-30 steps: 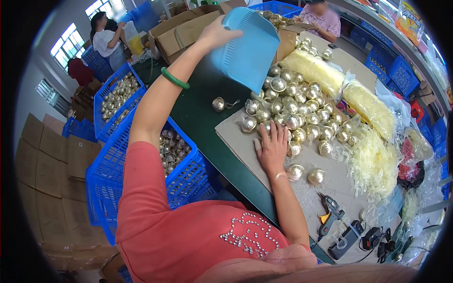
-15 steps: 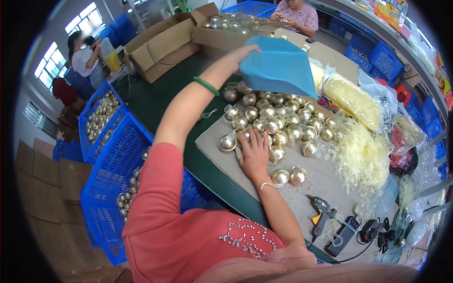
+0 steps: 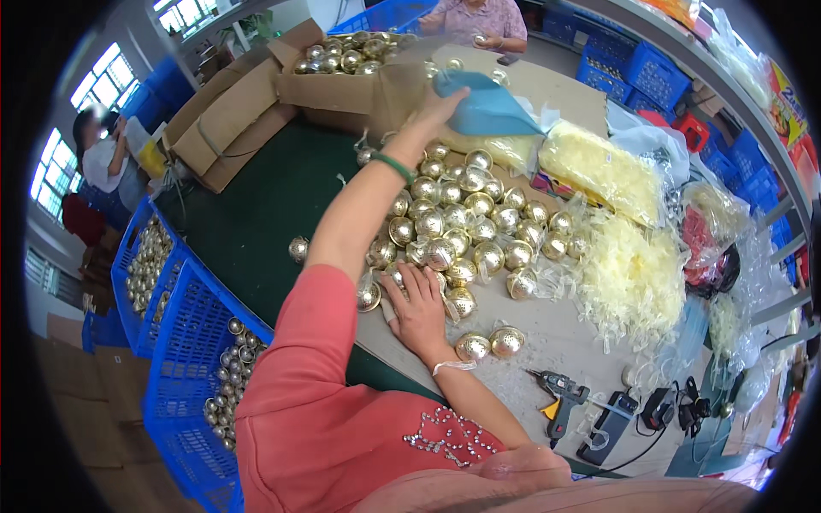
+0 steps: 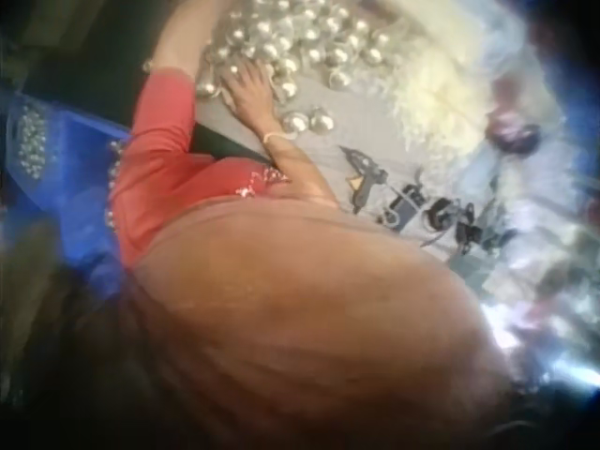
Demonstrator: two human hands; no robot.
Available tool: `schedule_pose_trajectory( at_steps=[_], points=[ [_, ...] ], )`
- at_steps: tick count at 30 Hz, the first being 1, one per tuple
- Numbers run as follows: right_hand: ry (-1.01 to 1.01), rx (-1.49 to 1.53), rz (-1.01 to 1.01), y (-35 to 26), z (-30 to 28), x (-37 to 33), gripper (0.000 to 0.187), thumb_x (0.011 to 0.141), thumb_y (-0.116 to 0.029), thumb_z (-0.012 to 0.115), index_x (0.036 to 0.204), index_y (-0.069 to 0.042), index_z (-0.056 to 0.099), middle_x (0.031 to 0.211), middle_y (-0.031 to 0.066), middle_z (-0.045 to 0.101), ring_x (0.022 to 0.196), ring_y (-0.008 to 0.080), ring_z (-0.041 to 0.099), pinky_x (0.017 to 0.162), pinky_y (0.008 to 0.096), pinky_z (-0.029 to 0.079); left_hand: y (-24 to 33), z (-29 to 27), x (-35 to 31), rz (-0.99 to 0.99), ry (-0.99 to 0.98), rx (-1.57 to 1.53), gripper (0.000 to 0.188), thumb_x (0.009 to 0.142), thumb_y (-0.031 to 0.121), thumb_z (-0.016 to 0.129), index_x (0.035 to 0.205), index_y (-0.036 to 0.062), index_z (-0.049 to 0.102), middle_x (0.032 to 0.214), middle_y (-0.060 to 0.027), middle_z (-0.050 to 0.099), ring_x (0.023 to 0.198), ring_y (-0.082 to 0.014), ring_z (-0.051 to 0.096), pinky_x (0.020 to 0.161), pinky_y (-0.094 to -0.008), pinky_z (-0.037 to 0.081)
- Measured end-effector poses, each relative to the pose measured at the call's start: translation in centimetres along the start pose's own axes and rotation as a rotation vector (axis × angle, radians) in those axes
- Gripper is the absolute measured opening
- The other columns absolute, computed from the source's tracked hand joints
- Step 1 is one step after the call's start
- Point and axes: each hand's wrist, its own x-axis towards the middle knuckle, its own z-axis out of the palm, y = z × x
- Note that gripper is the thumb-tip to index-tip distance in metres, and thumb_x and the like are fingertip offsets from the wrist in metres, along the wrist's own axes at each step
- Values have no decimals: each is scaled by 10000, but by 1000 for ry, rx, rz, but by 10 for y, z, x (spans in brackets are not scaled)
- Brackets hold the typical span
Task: Applying glue and decorative material to gold-colored ornaments at a workbench.
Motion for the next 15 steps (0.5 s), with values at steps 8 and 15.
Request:
schedule_pose_trajectory(
  at_steps=[8,15],
  points=[
    [28,-51,-18,0,-1,-1,792,699,-162,792,1465,-149,593,1518,184,516,1414,355,473,1257,537,287,35,-52,-194,366,-265,373,846,929,397,821,1568,-6,440,1562,-209,509,1442,-318,509,1192,-477,408],
    [84,-239,-123,-26,20,-12,674,981,-290,572,1605,-87,418,1713,248,280,1597,455,232,1300,583,189,26,11,-359,917,-839,542,658,853,406,827,1399,94,636,1325,-143,654,1217,-348,628,1047,-457,496]
  ],
)
